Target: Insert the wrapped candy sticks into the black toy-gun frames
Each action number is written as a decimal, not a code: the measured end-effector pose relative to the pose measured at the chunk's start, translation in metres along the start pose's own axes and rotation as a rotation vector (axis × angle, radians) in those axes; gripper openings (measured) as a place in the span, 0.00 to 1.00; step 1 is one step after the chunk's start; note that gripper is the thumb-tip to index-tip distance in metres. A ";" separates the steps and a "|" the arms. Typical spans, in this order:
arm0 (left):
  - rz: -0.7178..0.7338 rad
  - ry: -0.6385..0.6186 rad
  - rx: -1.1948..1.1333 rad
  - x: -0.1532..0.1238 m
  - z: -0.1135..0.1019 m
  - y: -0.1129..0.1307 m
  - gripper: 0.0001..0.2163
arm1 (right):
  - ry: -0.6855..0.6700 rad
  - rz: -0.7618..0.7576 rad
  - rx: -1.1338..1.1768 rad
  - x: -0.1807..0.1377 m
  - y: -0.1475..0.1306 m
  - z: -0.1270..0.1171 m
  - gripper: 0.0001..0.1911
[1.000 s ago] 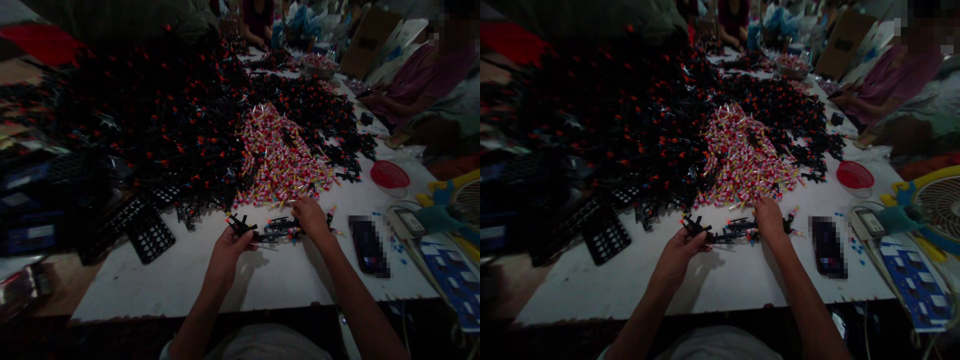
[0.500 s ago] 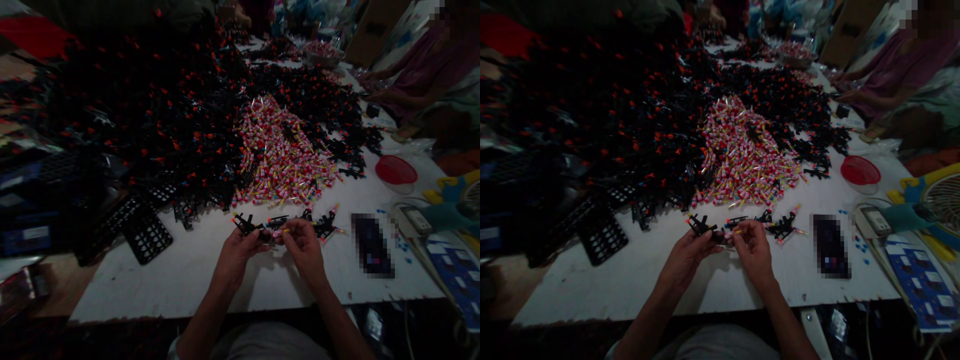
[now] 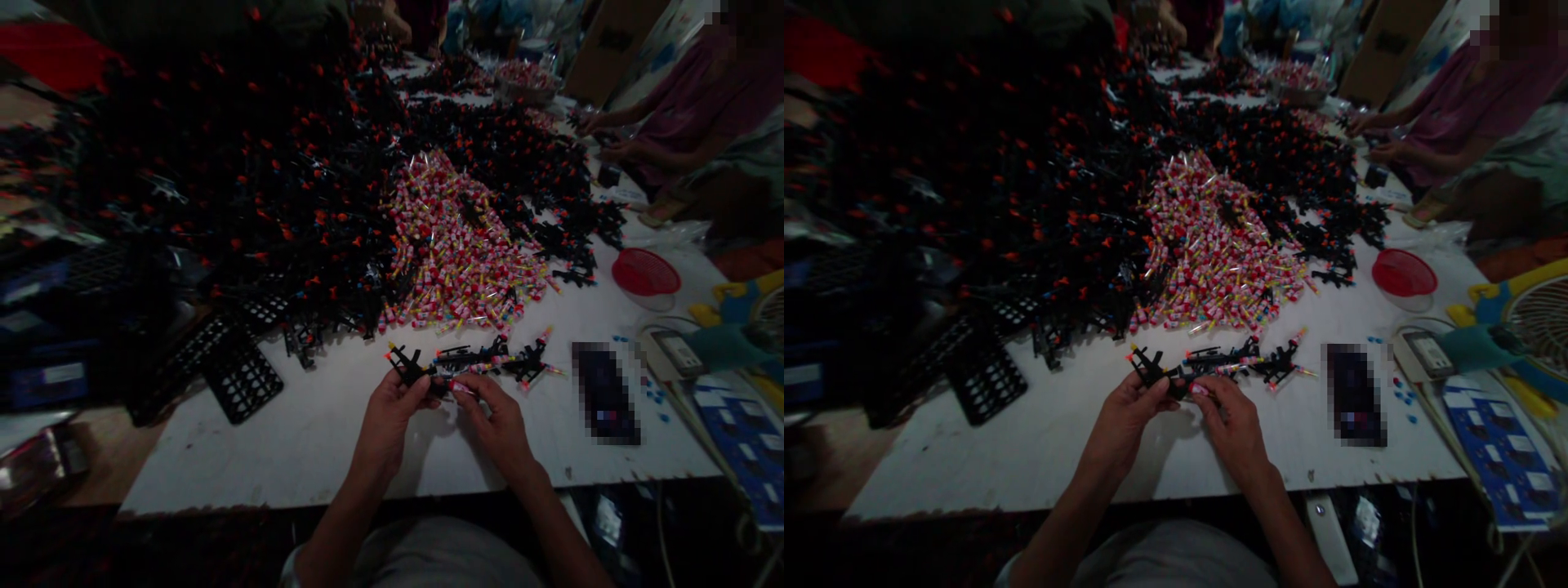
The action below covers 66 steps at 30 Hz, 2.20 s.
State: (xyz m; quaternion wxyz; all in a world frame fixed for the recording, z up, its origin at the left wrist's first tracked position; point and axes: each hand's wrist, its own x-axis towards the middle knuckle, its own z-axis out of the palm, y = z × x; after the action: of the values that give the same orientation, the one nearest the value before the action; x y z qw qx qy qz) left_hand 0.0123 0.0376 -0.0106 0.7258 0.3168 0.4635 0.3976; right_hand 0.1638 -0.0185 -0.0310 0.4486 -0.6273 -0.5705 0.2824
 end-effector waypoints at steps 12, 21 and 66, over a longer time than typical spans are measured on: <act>0.105 0.106 0.092 -0.004 0.003 -0.007 0.14 | 0.000 0.001 0.045 -0.012 0.001 0.017 0.08; 0.090 0.156 0.125 -0.011 -0.003 -0.012 0.14 | -0.037 -0.002 0.014 -0.020 0.002 0.029 0.08; 0.894 -0.070 1.444 0.047 -0.014 -0.085 0.33 | 0.068 -0.327 -0.808 0.027 0.071 -0.049 0.26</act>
State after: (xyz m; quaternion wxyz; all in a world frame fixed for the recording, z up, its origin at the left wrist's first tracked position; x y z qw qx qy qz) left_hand 0.0353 0.0389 -0.1057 0.1340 0.8677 0.4121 0.2437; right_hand 0.2445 -0.0003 -0.0682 0.2244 -0.6630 -0.7118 -0.0590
